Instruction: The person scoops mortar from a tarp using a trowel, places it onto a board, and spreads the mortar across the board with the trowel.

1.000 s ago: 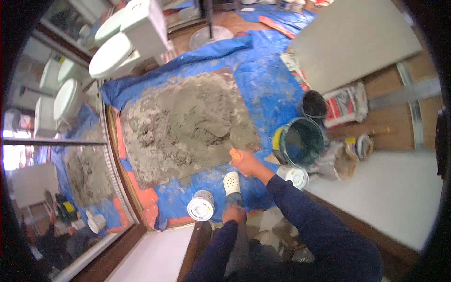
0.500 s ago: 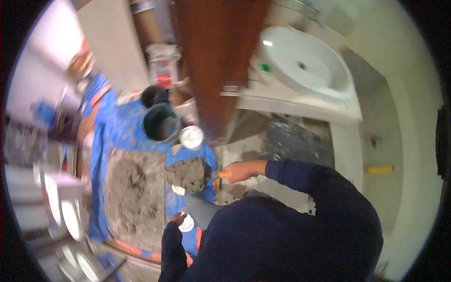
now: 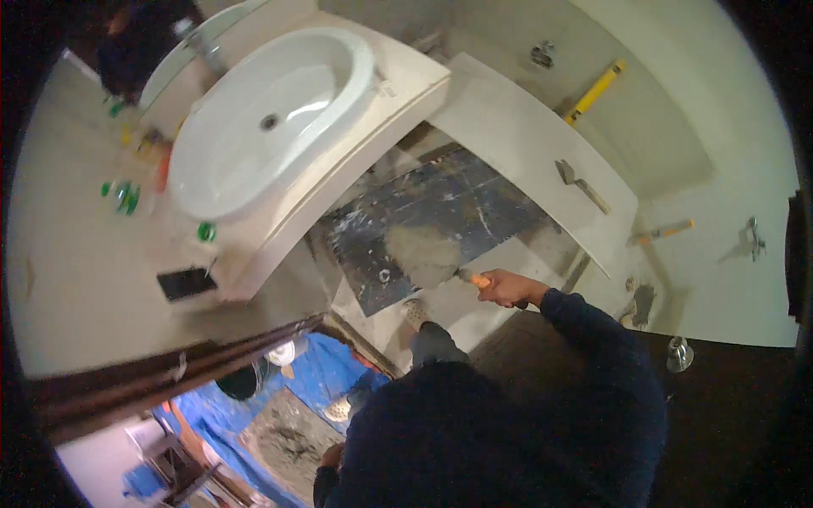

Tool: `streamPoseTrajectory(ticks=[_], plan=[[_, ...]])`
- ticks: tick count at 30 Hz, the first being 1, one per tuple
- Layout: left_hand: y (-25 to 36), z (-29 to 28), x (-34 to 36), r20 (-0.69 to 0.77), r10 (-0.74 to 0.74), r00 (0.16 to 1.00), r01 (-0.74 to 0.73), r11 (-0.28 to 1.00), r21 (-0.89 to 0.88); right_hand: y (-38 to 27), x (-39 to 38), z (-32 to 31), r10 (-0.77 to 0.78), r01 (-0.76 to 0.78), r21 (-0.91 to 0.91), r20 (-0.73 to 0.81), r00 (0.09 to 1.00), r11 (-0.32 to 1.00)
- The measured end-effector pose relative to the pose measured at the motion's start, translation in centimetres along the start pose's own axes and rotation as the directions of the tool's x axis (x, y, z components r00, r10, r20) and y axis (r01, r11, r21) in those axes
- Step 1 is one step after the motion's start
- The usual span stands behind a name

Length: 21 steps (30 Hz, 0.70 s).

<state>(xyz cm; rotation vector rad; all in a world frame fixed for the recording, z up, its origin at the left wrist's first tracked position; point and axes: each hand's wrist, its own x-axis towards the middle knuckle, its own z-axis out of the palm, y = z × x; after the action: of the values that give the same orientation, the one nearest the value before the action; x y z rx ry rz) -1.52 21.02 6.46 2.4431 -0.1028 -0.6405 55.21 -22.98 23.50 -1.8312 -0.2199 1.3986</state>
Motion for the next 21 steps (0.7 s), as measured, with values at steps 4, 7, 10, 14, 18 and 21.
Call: streamPoseTrajectory(ticks=[4,7,10,14,18,21], plan=[[-0.3,-5.2,-1.8,0.459,-0.726,0.512,0.778,0.165,-0.606,5.3,1.1,-6.1,0.042,0.049,0.268,-0.325,0.945,0.962],[-0.3,-8.2,0.1,0.446,-0.749,0.49,0.81,0.203,-0.549,7.1,4.0,-11.6,0.104,0.14,0.4,-0.53,0.842,0.906],[-0.4,-10.1,4.8,0.444,-0.746,0.497,0.829,0.255,-0.498,13.2,9.6,-19.9,0.134,0.204,0.294,-0.817,0.561,0.934],[0.3,-13.0,7.7,0.403,-0.811,0.425,0.863,0.229,-0.45,11.2,17.7,-26.3,-0.093,0.0,-0.095,-0.973,0.211,0.995],[-0.6,-11.3,14.1,0.482,-0.752,0.449,0.878,0.273,-0.392,17.4,19.4,-37.7,-0.122,-0.288,-0.17,-0.977,0.176,0.942],[-0.8,-12.9,13.2,0.461,-0.786,0.411,0.896,0.255,-0.364,14.1,22.5,-36.2,0.069,-0.347,0.031,-0.993,0.1,0.938]])
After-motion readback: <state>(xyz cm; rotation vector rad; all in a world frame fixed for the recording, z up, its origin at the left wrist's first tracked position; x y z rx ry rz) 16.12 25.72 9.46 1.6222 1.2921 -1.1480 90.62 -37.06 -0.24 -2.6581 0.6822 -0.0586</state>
